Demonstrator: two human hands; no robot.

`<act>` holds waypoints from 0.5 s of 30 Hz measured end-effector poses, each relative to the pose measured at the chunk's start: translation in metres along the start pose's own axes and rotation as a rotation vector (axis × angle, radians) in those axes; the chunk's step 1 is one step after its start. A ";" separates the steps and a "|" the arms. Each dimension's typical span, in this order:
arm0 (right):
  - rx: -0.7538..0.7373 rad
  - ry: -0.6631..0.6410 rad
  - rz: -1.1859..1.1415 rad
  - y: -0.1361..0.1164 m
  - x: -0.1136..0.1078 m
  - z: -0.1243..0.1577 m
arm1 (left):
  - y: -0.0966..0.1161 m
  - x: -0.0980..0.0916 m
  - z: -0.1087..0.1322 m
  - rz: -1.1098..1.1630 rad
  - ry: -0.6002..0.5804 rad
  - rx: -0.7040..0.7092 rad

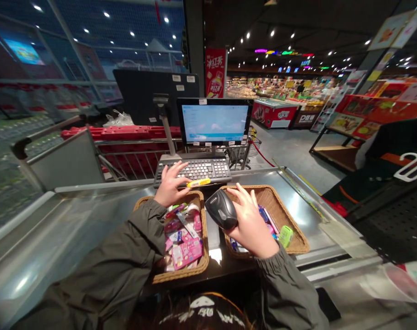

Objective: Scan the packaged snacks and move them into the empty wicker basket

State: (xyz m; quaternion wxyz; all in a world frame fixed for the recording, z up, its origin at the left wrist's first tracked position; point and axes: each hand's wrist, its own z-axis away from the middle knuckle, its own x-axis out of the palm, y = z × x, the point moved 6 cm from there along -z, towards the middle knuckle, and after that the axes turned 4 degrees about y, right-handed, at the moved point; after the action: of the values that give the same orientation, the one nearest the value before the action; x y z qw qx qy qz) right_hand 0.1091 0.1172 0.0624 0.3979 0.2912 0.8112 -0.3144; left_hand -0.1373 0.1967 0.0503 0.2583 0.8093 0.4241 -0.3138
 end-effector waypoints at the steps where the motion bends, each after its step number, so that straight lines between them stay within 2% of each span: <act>1: -0.005 -0.005 -0.004 -0.001 0.003 0.000 | -0.004 0.001 0.006 -0.008 -0.015 -0.006; 7: -0.014 -0.014 -0.018 -0.007 0.015 -0.002 | -0.018 0.011 0.045 -0.074 -0.158 -0.020; 10: -0.023 -0.033 -0.025 -0.012 0.019 -0.004 | -0.011 0.024 0.062 -0.116 -0.252 -0.007; 15: -0.023 -0.043 -0.036 -0.017 0.020 -0.004 | 0.009 0.057 0.089 -0.150 -0.438 -0.013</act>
State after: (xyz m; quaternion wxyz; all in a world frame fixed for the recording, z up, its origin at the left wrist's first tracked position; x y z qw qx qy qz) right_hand 0.0844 0.1140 0.0526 0.4127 0.2653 0.8112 -0.3182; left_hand -0.1303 0.1608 -0.0492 0.3254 0.6865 0.4189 -0.4973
